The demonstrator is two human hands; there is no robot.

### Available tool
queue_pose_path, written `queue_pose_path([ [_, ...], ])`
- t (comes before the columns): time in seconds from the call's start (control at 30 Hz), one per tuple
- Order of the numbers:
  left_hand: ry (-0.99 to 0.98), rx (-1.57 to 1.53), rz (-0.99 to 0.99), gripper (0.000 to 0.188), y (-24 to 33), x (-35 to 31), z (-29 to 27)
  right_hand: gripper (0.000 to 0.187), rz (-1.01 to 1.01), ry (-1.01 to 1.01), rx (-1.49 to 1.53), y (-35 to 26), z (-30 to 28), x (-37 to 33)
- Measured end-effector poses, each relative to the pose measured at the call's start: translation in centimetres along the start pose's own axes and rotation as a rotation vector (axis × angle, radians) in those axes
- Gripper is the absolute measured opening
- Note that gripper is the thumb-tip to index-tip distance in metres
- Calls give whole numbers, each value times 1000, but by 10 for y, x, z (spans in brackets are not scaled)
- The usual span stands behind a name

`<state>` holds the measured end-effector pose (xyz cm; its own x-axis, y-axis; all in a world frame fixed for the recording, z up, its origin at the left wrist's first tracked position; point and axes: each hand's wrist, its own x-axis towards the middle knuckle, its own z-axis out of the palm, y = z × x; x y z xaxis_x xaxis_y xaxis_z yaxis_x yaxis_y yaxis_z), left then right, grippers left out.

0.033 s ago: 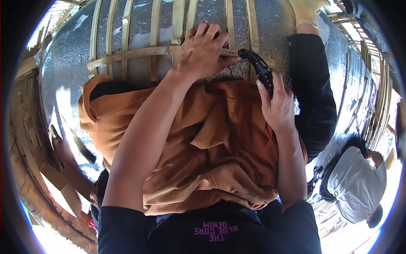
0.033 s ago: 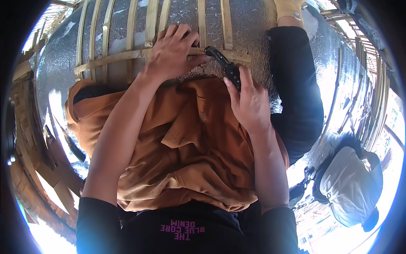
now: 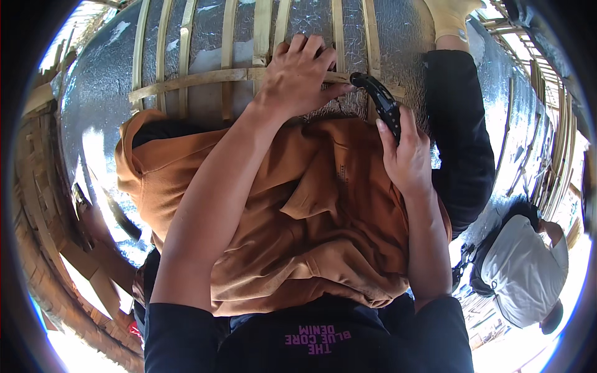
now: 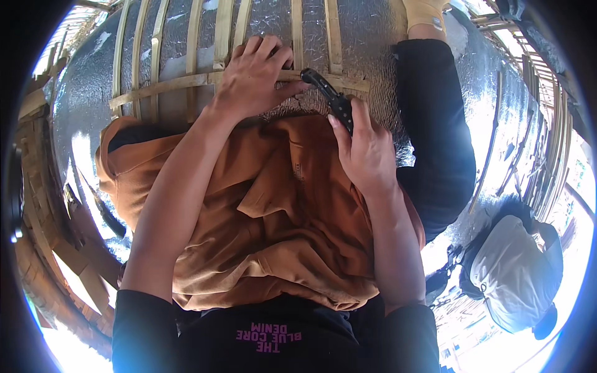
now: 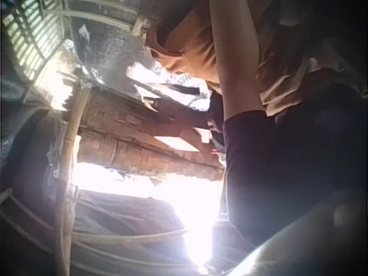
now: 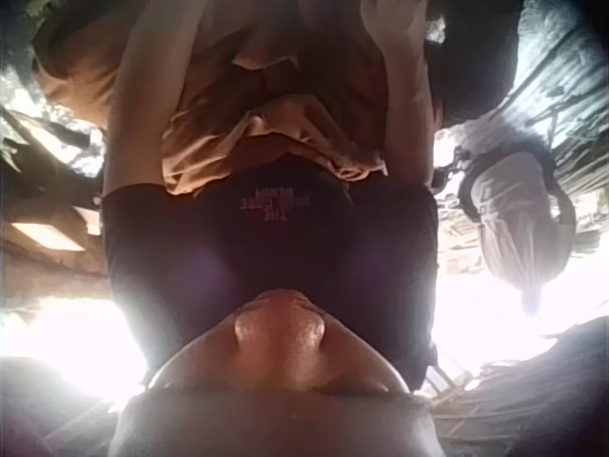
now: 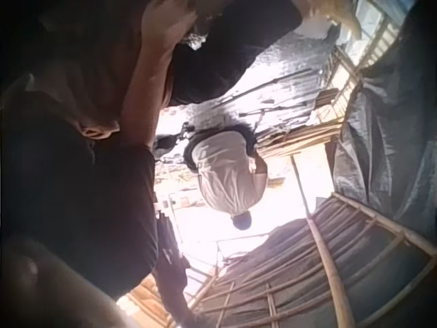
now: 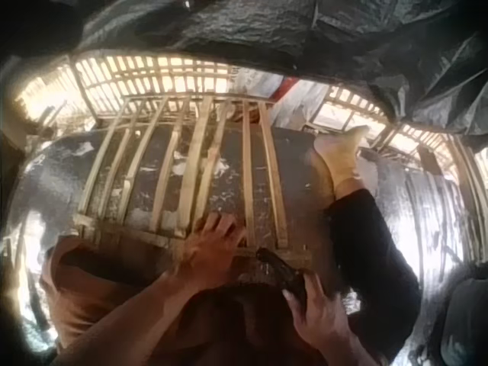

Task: The person assembles a wooden bamboo grid by hammering small pieces of wood into the slats while holding the structure on their lap.

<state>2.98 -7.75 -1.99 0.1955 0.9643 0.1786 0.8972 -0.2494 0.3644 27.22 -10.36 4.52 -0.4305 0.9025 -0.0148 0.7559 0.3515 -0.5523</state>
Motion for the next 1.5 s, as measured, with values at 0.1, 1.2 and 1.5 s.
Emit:
queue_pose_path([
  [0.1,-29,18,2,59,1,0,-2,32,-14,17,-22,6,10,-6],
  [1.2,-100,-134,65,45,-2,0,-23,23,197,287,276,24,8,11],
  [1.5,-53,-171,154,31,16,-20,-46,22,310,364,434,21,-3,9],
])
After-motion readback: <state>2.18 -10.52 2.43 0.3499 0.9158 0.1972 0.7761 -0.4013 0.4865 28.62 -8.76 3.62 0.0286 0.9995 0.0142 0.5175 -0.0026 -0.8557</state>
